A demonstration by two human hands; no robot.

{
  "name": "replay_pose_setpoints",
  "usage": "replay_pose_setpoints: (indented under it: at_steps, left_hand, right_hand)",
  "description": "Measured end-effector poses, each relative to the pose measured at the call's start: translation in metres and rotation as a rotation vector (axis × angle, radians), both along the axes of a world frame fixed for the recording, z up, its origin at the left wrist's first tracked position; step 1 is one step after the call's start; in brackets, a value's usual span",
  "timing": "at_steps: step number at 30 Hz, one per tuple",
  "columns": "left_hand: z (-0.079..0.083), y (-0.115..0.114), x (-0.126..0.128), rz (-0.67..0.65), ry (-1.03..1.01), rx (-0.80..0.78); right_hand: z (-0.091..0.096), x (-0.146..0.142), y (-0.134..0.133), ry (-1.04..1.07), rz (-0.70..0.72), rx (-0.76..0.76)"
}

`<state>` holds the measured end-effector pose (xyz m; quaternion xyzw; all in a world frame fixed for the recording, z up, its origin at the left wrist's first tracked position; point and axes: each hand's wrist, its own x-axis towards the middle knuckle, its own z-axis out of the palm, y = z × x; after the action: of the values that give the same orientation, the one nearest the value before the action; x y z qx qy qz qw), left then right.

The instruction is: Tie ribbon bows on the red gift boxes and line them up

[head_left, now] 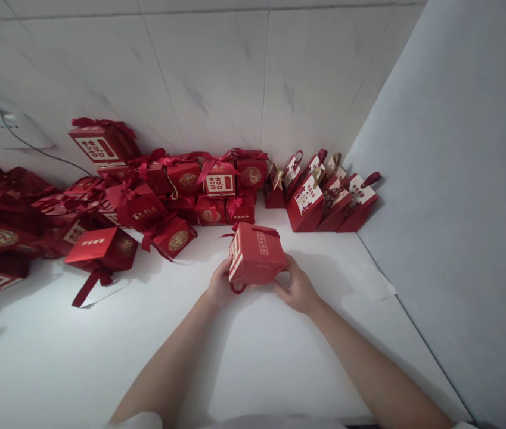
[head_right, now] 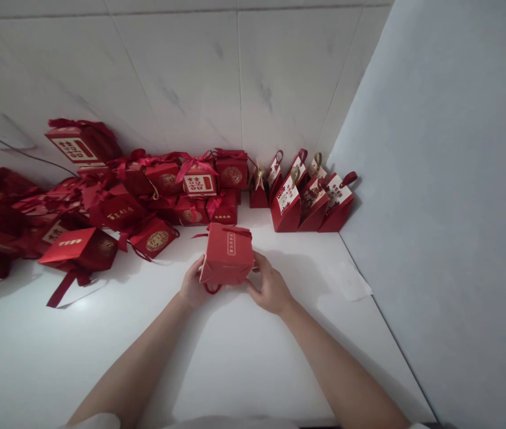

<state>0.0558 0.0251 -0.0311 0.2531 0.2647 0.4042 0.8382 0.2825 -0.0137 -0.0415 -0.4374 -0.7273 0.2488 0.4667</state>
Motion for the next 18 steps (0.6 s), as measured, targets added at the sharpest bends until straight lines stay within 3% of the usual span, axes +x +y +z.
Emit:
replay_pose_setpoints:
  at_steps: [3,7,10,12,15,18]
  left_hand:
    - [-0.001,0.006,-0.009,0.095,0.152,0.157]
    - [0.009,0.014,-0.022,0.267,0.53,0.727]
    - [0.014,0.016,-0.029,0.355,0.813,1.02]
    - [0.015,0.015,-0.032,0.293,0.886,1.089]
    - [0.015,0.013,-0.035,0.125,0.788,1.049]
    - [0.016,0.014,-0.037,0.159,0.798,0.954]
  right_hand:
    - [-0.002,0.013,0.006,-0.024,-0.035,0.021]
    - [-0.006,0.032,0.018,0.122,-0.29,0.043]
    - [-0.008,0.04,0.025,0.325,-0.348,0.016]
    - [-0.009,0.039,0.028,0.441,-0.303,-0.036]
    - [-0.01,0.034,0.029,0.624,-0.214,-0.212]
    - [-0.01,0.027,0.028,0.792,-0.137,-0.437]
